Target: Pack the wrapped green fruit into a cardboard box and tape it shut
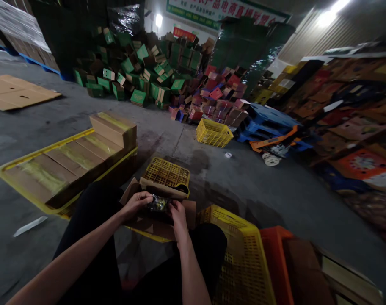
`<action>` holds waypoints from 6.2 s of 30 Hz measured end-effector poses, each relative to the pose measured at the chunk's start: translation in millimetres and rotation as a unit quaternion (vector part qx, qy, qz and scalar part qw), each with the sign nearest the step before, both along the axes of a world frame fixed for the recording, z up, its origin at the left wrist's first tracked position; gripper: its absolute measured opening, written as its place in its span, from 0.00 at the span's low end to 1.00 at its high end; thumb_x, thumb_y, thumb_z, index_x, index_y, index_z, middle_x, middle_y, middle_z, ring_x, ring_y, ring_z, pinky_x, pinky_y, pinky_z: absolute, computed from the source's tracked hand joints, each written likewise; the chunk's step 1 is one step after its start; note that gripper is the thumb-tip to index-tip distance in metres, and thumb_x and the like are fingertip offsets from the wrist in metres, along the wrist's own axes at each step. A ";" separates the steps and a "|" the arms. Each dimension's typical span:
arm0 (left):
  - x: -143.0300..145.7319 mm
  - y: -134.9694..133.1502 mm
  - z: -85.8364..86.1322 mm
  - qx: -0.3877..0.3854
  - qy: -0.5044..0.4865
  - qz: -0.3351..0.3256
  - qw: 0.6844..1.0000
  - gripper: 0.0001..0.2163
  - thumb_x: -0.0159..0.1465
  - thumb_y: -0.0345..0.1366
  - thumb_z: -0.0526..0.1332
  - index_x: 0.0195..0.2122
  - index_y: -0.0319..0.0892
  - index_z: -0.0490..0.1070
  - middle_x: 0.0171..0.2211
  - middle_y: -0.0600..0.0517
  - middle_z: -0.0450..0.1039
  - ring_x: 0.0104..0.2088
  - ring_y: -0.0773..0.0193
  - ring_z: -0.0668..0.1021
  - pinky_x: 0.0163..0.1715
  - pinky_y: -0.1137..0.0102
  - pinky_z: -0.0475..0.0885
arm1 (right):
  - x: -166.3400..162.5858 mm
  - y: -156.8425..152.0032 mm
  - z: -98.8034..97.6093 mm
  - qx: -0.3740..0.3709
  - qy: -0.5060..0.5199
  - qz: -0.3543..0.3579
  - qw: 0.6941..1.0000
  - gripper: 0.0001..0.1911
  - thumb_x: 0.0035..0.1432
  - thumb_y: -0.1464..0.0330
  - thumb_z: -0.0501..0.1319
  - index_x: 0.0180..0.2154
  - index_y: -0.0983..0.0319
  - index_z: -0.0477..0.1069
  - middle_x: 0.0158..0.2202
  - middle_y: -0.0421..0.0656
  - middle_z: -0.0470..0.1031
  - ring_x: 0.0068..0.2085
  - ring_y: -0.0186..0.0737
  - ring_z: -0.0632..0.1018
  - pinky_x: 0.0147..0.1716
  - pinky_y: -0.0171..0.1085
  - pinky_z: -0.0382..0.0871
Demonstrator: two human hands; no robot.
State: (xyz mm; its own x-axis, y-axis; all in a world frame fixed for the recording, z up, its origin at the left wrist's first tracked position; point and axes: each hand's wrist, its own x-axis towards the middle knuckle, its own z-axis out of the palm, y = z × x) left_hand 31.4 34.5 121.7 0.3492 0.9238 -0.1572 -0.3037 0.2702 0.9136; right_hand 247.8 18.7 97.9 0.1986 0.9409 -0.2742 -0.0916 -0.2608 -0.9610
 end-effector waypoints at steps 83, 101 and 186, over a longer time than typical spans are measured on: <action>-6.9 22.5 -39.9 0.096 0.200 0.117 0.968 0.20 0.53 0.45 0.68 0.43 0.38 0.79 0.46 0.42 0.80 0.48 0.48 0.79 0.52 0.57 0.71 | 6.3 -12.8 20.3 0.020 -0.677 0.139 0.723 0.20 0.57 0.79 0.56 0.49 0.62 0.75 0.49 0.52 0.76 0.50 0.51 0.74 0.48 0.42 0.66; -8.5 19.8 -43.1 0.065 0.157 0.117 0.978 0.23 0.51 0.46 0.71 0.44 0.38 0.79 0.43 0.42 0.81 0.48 0.46 0.79 0.54 0.54 0.70 | -36.6 36.0 -30.3 0.052 -0.536 0.335 0.773 0.22 0.57 0.78 0.58 0.50 0.55 0.75 0.52 0.51 0.78 0.57 0.54 0.72 0.56 0.51 0.60; 4.2 7.9 -6.9 0.018 0.015 0.026 0.999 0.27 0.50 0.41 0.75 0.50 0.39 0.72 0.41 0.48 0.78 0.41 0.57 0.78 0.43 0.67 0.70 | -14.7 -17.9 17.4 -0.011 0.082 0.065 0.994 0.17 0.46 0.60 0.73 0.38 0.58 0.75 0.37 0.40 0.79 0.38 0.41 0.77 0.37 0.37 0.73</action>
